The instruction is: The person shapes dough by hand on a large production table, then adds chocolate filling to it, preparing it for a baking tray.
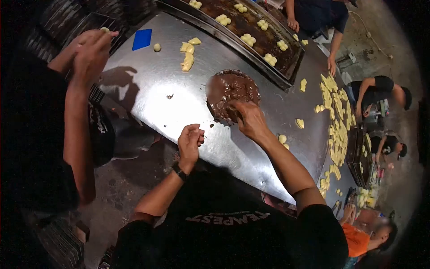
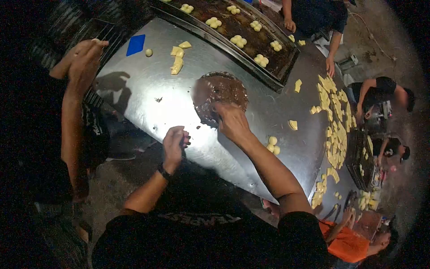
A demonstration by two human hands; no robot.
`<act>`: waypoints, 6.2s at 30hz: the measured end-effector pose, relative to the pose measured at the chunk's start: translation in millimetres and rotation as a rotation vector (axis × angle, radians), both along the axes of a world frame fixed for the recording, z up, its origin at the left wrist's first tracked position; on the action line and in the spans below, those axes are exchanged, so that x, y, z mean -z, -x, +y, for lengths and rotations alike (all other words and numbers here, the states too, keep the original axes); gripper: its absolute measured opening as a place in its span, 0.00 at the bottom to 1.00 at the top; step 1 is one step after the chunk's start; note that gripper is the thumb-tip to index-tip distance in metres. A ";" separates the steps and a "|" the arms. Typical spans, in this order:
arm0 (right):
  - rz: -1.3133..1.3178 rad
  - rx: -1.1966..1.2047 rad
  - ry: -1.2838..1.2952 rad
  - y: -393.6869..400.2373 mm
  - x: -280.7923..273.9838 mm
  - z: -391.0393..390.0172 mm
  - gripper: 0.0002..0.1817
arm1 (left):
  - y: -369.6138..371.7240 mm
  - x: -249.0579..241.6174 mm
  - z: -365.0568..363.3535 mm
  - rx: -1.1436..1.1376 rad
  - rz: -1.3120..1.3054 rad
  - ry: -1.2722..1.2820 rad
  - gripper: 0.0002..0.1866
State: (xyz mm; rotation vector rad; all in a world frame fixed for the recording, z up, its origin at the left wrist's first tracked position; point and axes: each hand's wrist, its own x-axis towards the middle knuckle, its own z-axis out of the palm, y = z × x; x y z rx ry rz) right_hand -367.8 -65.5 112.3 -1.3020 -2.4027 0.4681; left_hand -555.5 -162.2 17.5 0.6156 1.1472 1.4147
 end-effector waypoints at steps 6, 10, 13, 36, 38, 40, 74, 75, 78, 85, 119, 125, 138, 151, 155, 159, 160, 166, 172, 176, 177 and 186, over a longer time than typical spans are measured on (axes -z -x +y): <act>0.131 0.092 0.197 12.5 28.4 11.8 0.15 | 40.3 -10.0 11.1 0.066 -0.101 0.061 0.12; 0.604 0.285 1.025 0.7 14.5 0.9 0.13 | 43.8 -20.1 22.3 0.081 -0.139 0.033 0.12; 1.186 0.388 1.207 -8.9 18.1 -14.3 0.15 | 40.0 -29.4 34.5 0.097 -0.127 0.024 0.14; 1.931 0.219 1.127 -37.3 37.8 -98.3 0.23 | -56.7 -85.3 47.0 0.647 0.113 -0.065 0.07; 1.884 0.229 1.124 -43.0 41.2 -106.6 0.21 | -64.6 -79.2 31.0 0.561 0.100 -0.063 0.07; 1.795 0.260 1.112 -52.3 41.6 -116.1 0.18 | -74.3 -77.6 19.6 0.516 -0.195 0.098 0.06; 1.056 0.347 1.030 25.1 5.4 -107.7 0.08 | 42.5 -68.6 -54.1 0.408 -0.110 0.030 0.30; 1.038 0.378 1.059 27.1 2.6 -110.6 0.08 | 40.3 -70.5 -52.1 0.458 -0.212 0.034 0.32; 0.947 0.416 0.978 22.7 9.6 -120.4 0.12 | 32.0 -61.0 -48.4 0.586 -0.482 0.079 0.34; 0.399 0.192 0.083 -9.3 12.3 -150.2 0.10 | -7.5 -60.9 -41.5 0.694 -0.604 0.229 0.33; 0.051 0.557 -0.251 -193.6 121.3 -194.9 0.06 | -57.6 25.0 -45.0 0.225 1.040 -0.626 0.09; 0.208 0.988 -0.237 -215.2 143.1 -187.9 0.05 | -47.9 12.4 -39.5 0.402 0.945 -0.549 0.08; 0.622 0.824 0.395 -260.5 65.5 -80.1 0.19 | -98.7 15.7 -31.9 0.158 1.224 -0.468 0.13; 0.460 0.424 0.360 -267.7 42.4 47.7 0.22 | -88.4 0.8 -31.9 0.126 1.000 -0.251 0.09; 0.802 0.675 0.316 -238.2 44.2 162.8 0.27 | -60.2 -9.6 -15.1 0.042 0.653 -0.197 0.11; 0.417 0.941 0.236 -208.2 34.7 210.4 0.35 | -17.7 -38.7 29.8 0.014 0.400 -0.292 0.13; 0.495 0.985 0.339 -197.3 23.2 209.2 0.35 | -3.1 -45.7 46.4 0.023 0.421 -0.343 0.12; 0.408 1.032 0.431 -184.1 39.6 216.7 0.32 | 38.9 -79.6 111.3 0.050 0.283 -0.402 0.14; 0.419 0.868 0.153 -250.9 113.7 265.8 0.33 | 15.4 -97.3 164.0 0.050 0.127 -0.342 0.13; 0.859 0.758 0.304 -184.1 16.8 213.0 0.40 | 9.9 -96.7 265.0 0.075 -0.178 0.017 0.26; 0.899 0.744 0.248 -160.4 -5.4 190.9 0.41 | 15.5 -81.1 304.3 0.032 -0.258 0.043 0.27; 0.771 0.665 -0.225 -84.8 -36.2 56.7 0.47 | 56.8 -63.4 389.2 0.115 -0.337 -0.224 0.17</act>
